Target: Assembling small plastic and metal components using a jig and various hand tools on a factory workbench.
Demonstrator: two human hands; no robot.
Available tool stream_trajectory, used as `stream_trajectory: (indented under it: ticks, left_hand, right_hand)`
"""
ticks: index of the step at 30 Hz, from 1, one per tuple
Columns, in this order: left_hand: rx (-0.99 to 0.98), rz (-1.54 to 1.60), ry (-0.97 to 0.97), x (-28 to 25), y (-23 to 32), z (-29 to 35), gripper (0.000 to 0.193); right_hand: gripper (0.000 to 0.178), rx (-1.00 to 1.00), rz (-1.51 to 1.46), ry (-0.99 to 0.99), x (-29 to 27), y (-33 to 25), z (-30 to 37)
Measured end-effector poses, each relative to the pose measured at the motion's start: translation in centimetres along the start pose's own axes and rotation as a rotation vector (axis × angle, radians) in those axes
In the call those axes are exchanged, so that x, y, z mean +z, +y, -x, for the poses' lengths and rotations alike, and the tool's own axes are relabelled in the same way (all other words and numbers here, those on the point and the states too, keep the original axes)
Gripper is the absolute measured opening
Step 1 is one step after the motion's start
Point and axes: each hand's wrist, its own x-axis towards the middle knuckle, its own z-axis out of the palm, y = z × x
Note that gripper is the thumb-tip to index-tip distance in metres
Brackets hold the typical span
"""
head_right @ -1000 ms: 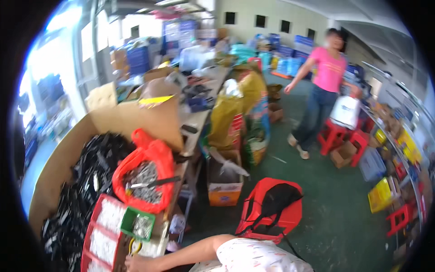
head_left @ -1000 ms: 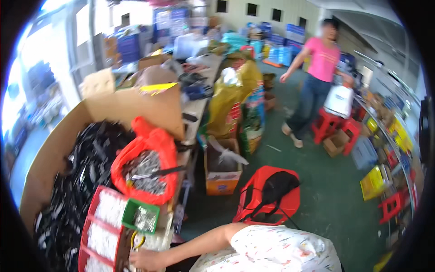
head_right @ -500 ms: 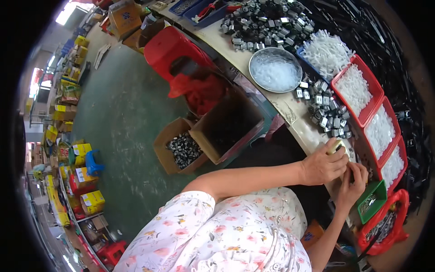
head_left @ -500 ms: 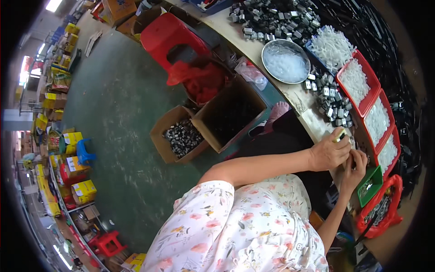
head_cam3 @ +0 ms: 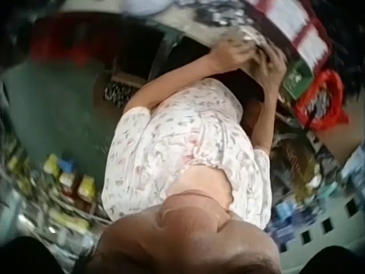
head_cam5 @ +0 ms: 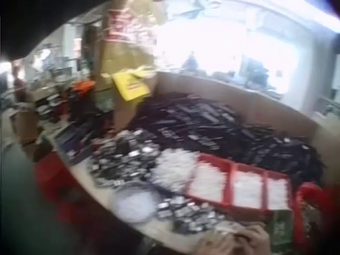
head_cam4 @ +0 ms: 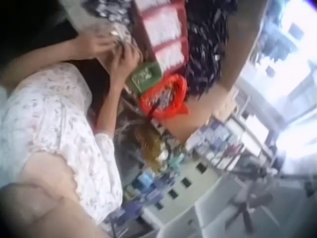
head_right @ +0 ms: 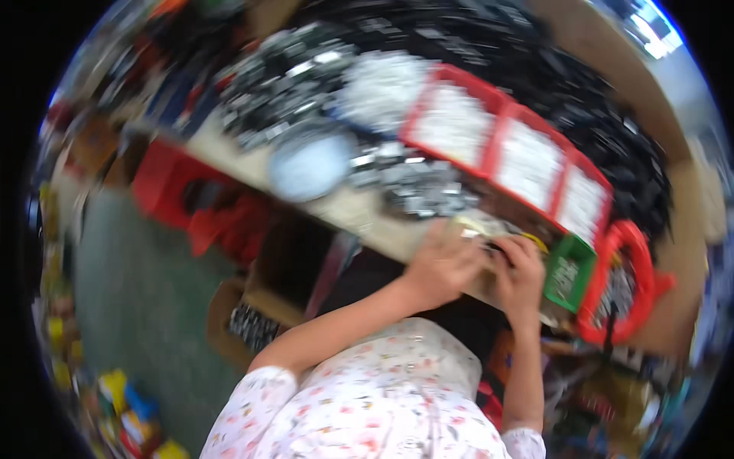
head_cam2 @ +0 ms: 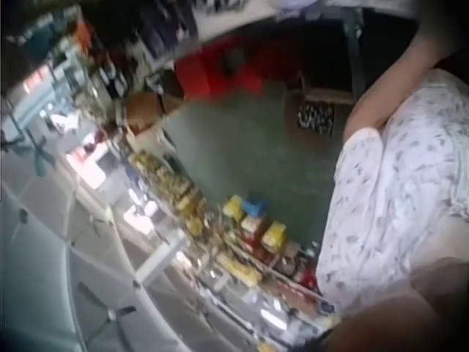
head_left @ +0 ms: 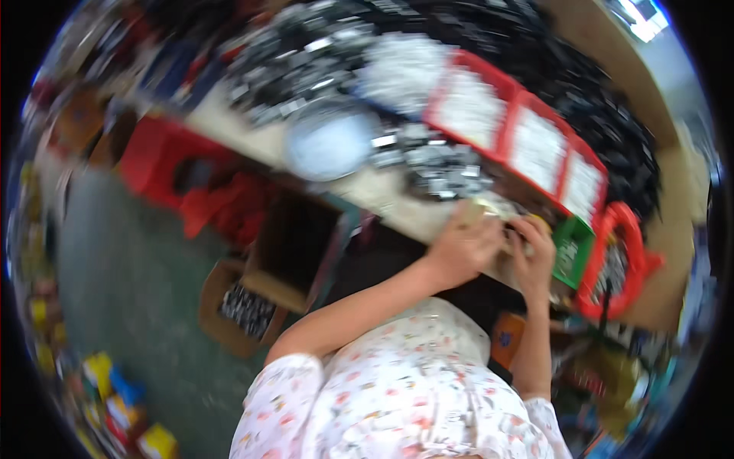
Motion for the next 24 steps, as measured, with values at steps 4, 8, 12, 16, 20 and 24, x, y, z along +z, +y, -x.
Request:
stream_trajectory:
  ticks: [4, 8, 12, 16, 20, 24]
  left_hand:
    - [0.071, -0.077, -0.088, -2.2, -0.2, -0.6, 0.035]
    - [0.072, 0.017, -0.090, -3.5, -0.1, -2.1, 0.031]
    - [0.051, 0.080, -0.132, -5.1, 0.3, -3.9, 0.032]
    - [0.050, 0.077, -0.151, -6.2, 0.3, -5.9, 0.033]
    - [0.036, 0.121, -0.162, -6.6, 0.0, -8.5, 0.030]
    - [0.077, 0.121, -0.193, -6.0, -0.6, -12.7, 0.028]
  right_hand:
    - [0.021, 0.124, -0.009, 0.180, -4.9, -0.8, 0.7]
    - [0.020, 0.231, 0.161, 0.340, -10.2, 3.3, 4.3]
    - [0.022, 0.441, 0.298, 0.209, -11.9, 7.3, 6.9]
    - [0.029, 0.363, 0.474, 0.039, -11.2, 8.2, 5.8]
    - [0.027, 0.413, 0.608, -0.055, -10.6, 8.4, 4.9]
    - [0.016, 0.340, 0.530, -0.039, -9.9, 9.7, 5.0]
